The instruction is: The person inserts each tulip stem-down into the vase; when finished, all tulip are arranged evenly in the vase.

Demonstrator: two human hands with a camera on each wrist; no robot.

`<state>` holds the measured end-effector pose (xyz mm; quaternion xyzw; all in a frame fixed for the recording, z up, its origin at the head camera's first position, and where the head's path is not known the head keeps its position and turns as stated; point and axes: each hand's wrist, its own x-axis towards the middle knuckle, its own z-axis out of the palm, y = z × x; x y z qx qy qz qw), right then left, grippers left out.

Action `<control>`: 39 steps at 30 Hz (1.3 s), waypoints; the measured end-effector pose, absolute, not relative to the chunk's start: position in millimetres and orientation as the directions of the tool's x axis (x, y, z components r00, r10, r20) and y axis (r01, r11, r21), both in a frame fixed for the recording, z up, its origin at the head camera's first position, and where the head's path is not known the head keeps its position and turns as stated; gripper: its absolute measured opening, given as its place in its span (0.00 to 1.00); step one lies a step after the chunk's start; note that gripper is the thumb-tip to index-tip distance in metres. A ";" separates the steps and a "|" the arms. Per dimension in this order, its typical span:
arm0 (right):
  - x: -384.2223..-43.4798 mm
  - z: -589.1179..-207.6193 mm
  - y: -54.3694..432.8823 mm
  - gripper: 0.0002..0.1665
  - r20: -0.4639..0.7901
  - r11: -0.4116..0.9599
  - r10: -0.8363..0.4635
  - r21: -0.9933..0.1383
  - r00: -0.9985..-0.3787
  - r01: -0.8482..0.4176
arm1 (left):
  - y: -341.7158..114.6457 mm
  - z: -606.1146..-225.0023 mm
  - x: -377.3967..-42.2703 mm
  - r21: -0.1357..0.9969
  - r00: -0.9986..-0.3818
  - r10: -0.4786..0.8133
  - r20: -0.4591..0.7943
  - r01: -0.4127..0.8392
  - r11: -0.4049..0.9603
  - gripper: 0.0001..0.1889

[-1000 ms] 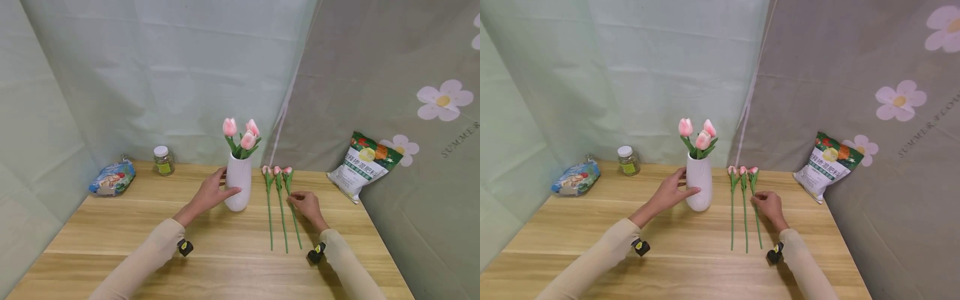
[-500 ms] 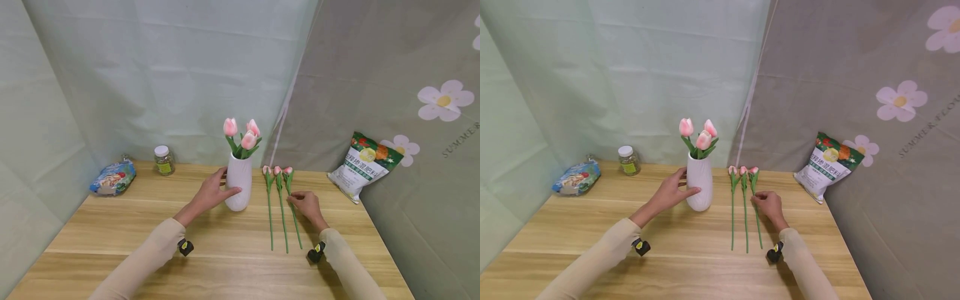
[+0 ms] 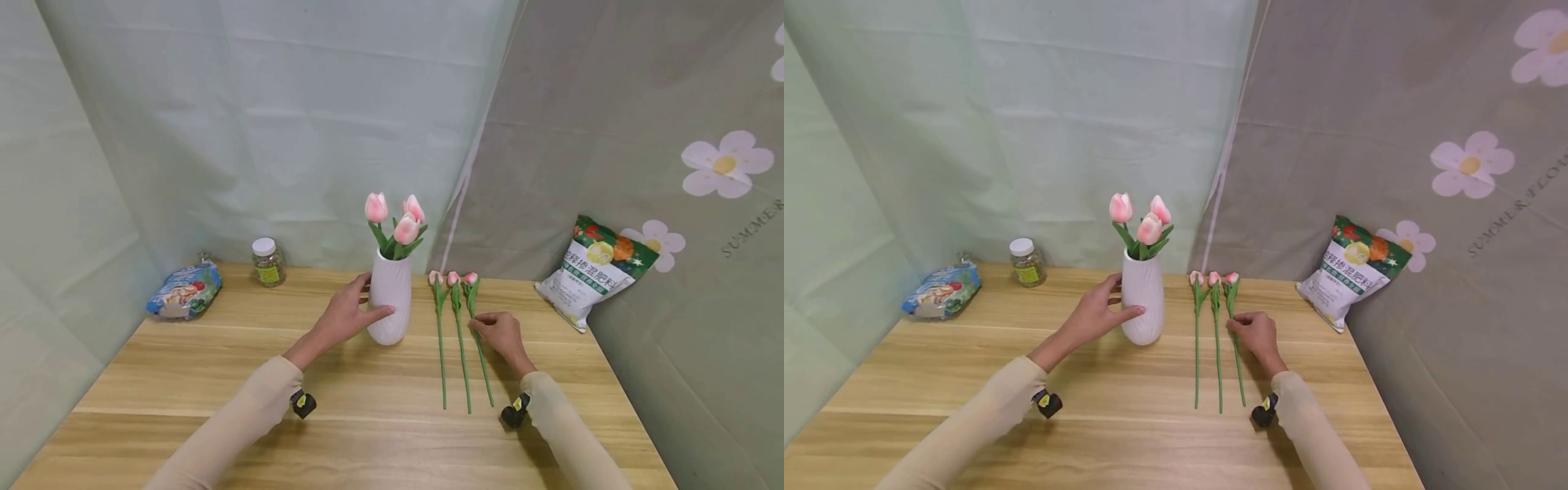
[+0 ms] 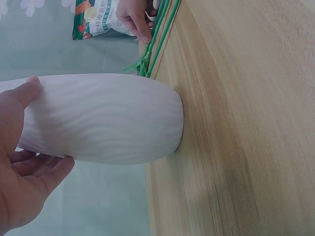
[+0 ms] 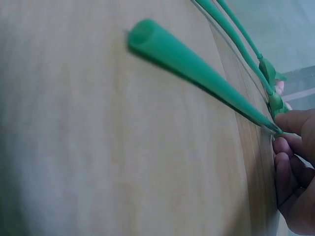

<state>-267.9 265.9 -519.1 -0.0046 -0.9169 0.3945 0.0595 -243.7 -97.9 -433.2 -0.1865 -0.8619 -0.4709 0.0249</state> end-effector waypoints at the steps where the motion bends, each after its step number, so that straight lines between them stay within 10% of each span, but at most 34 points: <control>1: -268.2 -519.2 265.5 0.16 0.108 0.694 0.057 -0.718 -0.992 -0.039 | -97.8 -433.2 -243.8 0.803 -0.929 0.298 0.219 0.346 0.486 0.46; 39: -248.0 -465.3 273.0 0.21 0.006 0.417 0.177 -0.906 -0.984 0.069 | -99.0 -433.3 -244.8 0.803 -0.931 0.302 0.203 0.335 0.493 0.48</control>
